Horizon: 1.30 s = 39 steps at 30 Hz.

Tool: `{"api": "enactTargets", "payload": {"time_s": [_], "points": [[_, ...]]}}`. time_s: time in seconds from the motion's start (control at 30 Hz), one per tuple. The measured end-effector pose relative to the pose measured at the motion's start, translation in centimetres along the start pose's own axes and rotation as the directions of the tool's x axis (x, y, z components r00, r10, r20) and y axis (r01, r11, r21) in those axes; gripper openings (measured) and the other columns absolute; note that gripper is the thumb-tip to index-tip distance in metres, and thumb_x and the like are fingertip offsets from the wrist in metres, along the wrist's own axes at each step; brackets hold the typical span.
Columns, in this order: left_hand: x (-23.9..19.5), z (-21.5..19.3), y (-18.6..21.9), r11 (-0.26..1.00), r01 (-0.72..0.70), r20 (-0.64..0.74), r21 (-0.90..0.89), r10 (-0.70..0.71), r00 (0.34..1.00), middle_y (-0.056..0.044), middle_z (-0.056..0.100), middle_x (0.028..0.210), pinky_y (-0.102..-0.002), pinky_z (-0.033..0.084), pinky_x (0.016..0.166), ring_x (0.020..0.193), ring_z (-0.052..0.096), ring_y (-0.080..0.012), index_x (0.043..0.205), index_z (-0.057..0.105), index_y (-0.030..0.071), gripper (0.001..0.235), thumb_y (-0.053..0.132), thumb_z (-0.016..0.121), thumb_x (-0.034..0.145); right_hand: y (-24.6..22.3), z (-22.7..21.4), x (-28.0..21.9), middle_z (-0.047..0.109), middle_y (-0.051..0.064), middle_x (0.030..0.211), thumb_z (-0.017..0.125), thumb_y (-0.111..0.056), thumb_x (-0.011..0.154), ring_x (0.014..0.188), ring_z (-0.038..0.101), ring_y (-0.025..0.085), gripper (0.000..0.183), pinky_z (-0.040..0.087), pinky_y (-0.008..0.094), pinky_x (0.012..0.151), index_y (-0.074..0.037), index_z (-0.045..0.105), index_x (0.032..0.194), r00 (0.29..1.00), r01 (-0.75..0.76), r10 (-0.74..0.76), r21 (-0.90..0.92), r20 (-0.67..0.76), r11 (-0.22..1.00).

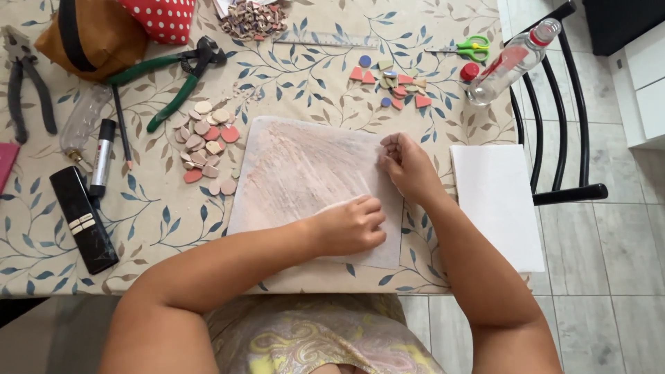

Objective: The person sands small, heart-shaped wooden pieces on a sanding sheet placed on a table. They pick up each piece, rub it against the sheet, and then place it back down. The process is repeated for multiple pieces.

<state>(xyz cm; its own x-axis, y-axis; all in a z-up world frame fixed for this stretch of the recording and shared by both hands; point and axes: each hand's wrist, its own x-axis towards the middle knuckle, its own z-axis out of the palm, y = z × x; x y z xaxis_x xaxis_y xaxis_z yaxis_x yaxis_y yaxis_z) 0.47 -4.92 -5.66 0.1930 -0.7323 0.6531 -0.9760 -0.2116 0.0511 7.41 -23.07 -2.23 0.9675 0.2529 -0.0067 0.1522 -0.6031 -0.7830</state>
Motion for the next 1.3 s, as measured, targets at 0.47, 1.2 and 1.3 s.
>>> {"api": "enactTargets", "payload": {"time_s": [0.47,1.2,1.3], "points": [[-3.7,-1.4,-6.8,0.969,0.109,-0.025,0.220,-0.106,0.994,-0.007,0.054,0.065,-0.039,0.049,0.068,0.071,0.058,-0.0279,0.065,0.058,0.011,0.022,0.004,0.068,0.082,-0.6,-0.2,0.4,0.068,0.013,0.084,0.071,0.002,0.085,0.079,0.066,0.029,0.029,0.056,0.042,0.073,0.000,0.064,0.113,0.998,-0.045,0.049,-0.090,0.034,0.995],[-3.9,-7.2,-4.5,-0.388,0.339,0.479,-0.857,-0.841,0.251,-0.019,0.068,0.082,-0.028,0.062,0.052,0.070,0.070,-0.0228,0.128,0.053,-0.007,0.047,-0.002,0.074,0.086,-3.9,3.5,-3.1,0.075,0.012,0.091,0.068,0.003,0.090,0.064,0.064,0.012,0.032,0.057,0.027,0.064,0.006,0.066,0.122,0.972,0.221,-0.233,0.498,-0.038,0.839],[-3.9,-6.3,-4.2,-0.408,0.330,0.496,-0.851,-0.831,0.253,-0.020,0.069,0.082,-0.028,0.062,0.050,0.069,0.071,-0.0232,0.129,0.051,-0.007,0.051,-0.004,0.075,0.084,-3.5,4.1,-3.4,0.074,0.011,0.090,0.069,0.002,0.090,0.063,0.063,0.010,0.031,0.055,0.023,0.060,0.007,0.067,0.121,0.976,0.176,-0.220,0.599,0.001,0.781]]}}
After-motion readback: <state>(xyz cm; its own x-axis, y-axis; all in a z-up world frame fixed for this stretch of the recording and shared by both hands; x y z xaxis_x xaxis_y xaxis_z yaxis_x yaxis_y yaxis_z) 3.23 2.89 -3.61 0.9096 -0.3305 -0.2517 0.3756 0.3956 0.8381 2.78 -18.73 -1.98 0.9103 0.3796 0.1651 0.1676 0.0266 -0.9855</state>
